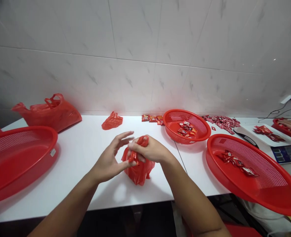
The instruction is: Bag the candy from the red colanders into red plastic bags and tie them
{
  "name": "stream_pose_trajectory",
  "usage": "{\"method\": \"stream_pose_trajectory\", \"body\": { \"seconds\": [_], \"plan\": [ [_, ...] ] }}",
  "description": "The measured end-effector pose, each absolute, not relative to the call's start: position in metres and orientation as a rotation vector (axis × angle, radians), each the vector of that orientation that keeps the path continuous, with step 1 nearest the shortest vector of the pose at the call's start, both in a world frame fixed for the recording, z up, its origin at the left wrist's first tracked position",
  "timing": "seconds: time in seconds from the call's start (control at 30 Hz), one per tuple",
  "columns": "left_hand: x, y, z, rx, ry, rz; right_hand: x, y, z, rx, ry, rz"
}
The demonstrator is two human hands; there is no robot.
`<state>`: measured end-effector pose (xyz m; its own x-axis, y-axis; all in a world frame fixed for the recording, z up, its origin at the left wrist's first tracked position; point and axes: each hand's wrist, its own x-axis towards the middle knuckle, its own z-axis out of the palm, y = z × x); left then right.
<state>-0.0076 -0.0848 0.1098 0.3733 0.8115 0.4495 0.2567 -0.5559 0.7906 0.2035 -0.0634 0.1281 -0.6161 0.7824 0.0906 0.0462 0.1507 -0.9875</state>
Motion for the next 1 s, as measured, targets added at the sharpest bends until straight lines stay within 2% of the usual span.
{"method": "stream_pose_trajectory", "body": {
  "seconds": [0.07, 0.13, 0.33, 0.43, 0.6, 1.0],
  "plan": [
    [-0.008, -0.080, 0.107, 1.928, 0.912, 1.007, 0.208, -0.066, 0.133, -0.743, -1.929, 1.501],
    [-0.012, -0.074, 0.106, 1.849, 0.930, 0.940, 0.211, -0.068, 0.135, -0.783, -2.031, 1.346],
    [-0.025, -0.067, 0.108, 1.432, 0.747, 0.793, 0.193, -0.064, 0.104, -0.613, -2.115, 0.204],
    [-0.026, -0.068, 0.101, 1.277, 0.740, 0.807, 0.175, -0.063, 0.082, -0.520, -2.123, -0.057],
    [-0.037, -0.069, 0.090, 1.276, 0.748, 0.806, 0.157, -0.064, 0.066, -0.483, -2.170, -0.126],
    [-0.068, -0.070, 0.075, 1.150, 0.736, 0.818, 0.156, -0.056, 0.066, -0.409, -2.120, 0.216]
  ]
}}
